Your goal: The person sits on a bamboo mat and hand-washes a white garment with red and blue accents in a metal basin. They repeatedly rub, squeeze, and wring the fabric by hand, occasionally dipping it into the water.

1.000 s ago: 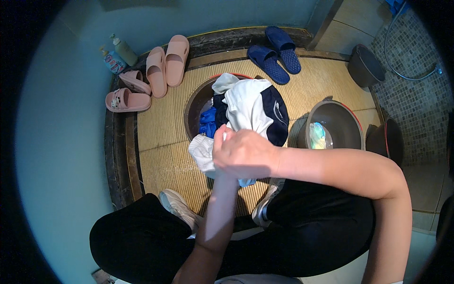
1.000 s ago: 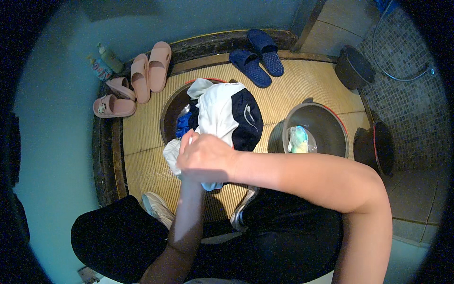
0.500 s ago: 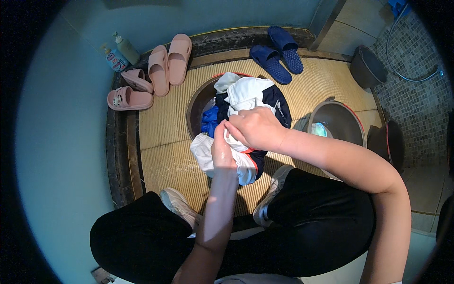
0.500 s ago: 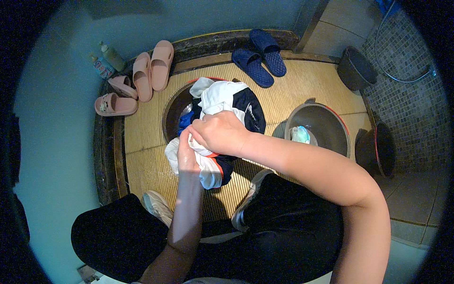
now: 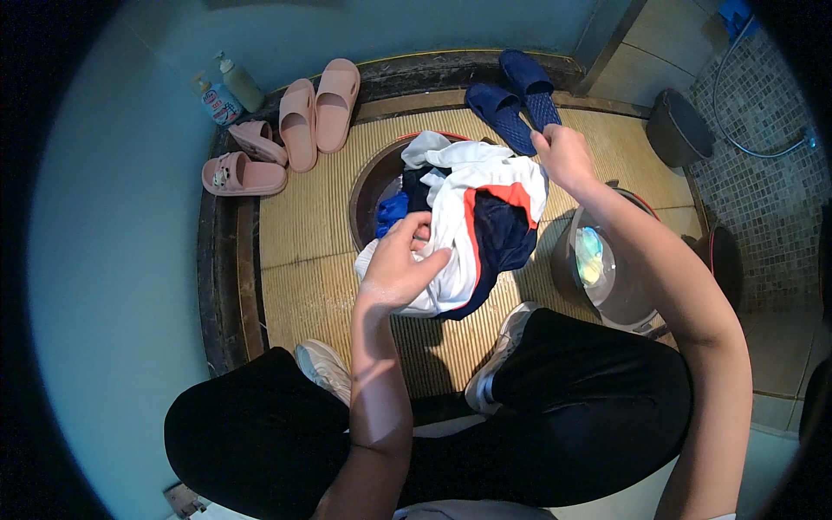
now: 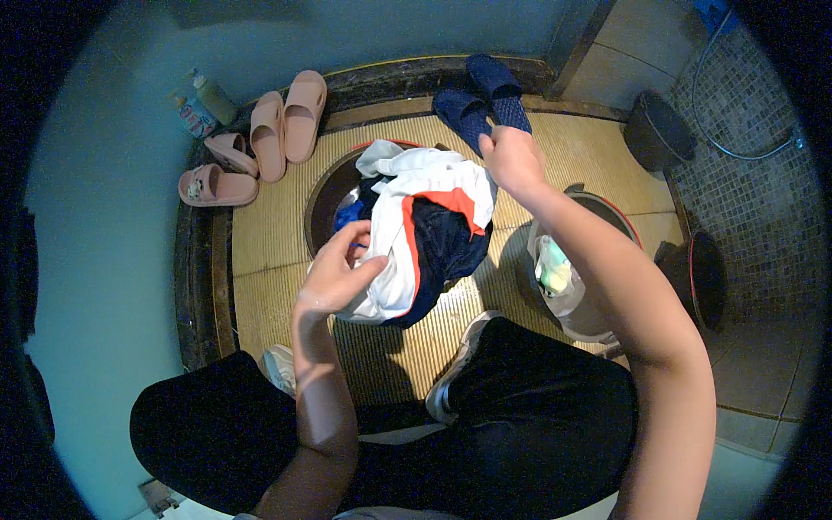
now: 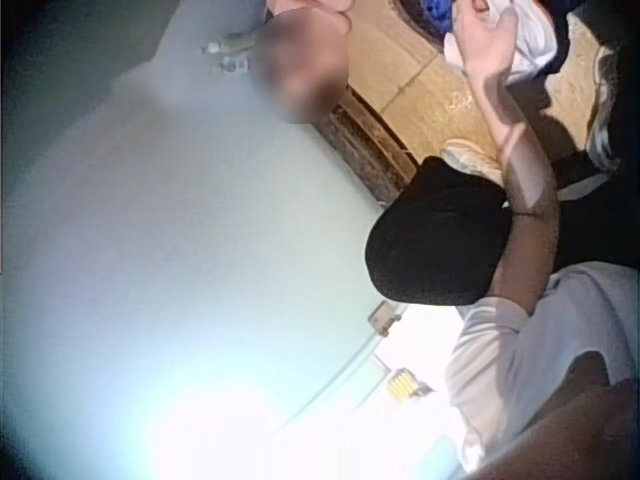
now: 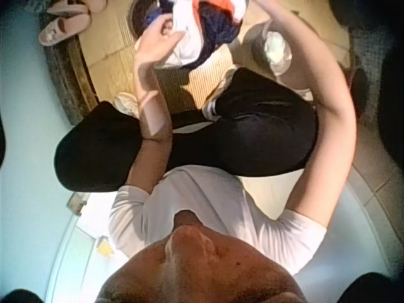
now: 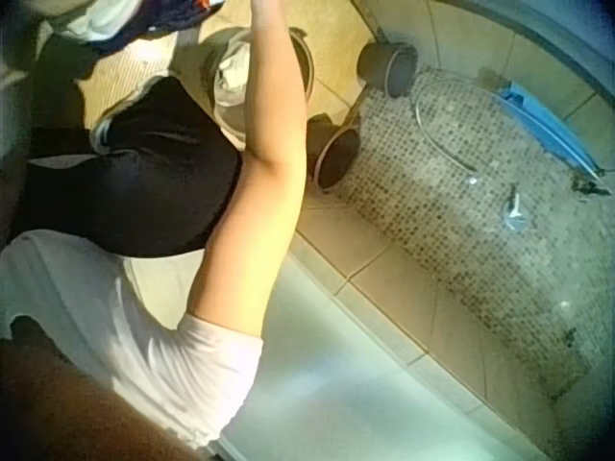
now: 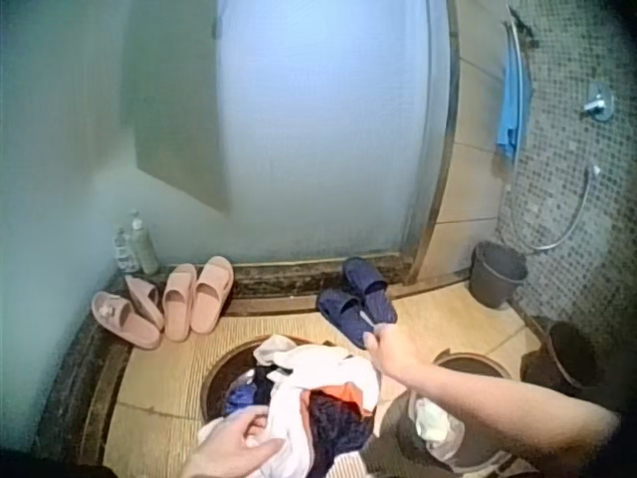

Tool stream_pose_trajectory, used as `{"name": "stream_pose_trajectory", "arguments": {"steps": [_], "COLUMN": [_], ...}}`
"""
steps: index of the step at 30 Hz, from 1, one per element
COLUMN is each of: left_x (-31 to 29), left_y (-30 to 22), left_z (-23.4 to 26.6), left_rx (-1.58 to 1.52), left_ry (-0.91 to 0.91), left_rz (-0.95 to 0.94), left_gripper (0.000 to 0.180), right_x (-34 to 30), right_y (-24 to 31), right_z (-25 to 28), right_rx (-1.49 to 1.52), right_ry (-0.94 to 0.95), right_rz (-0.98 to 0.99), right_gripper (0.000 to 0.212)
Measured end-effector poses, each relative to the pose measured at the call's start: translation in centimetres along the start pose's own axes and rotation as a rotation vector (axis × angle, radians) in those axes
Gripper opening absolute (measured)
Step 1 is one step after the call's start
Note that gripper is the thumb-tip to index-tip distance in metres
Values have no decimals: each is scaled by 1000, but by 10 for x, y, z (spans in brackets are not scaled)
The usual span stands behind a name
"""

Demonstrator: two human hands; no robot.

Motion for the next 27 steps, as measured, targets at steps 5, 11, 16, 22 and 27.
{"name": "stream_pose_trajectory", "arguments": {"steps": [5, 11, 16, 22, 27], "left_x": [-8, -8, -12, -9, -23], "left_y": [-8, -7, -16, -17, -32], "left_z": [-5, -12, -9, 32, 46], "left_rx": [153, 324, 250, -265, -326], "left_ry": [72, 214, 61, -377, -576], "left_rz": [1, -71, -187, -120, -273], "left_gripper": [55, 69, 62, 38, 32], "right_x": [-24, -89, -77, -49, -38], "right_y": [110, 181, 154, 162, 154], "right_z": [14, -36, -24, 45, 50], "right_rx": [281, 152, 35, 347, 515], "right_ry": [-194, 448, 195, -253, -256], "right_rz": [652, 1125, 994, 801, 633], "right_gripper": [30, 45, 18, 14, 21]}}
Point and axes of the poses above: each hand's wrist, its own x-axis towards the middle knuckle, its own z-axis out of the back of the hand, y = z × x, the point moved 8 cm from there along x, towards the middle knuckle, and after that the axes turned 14 degrees about z, right-handed, at the moved point
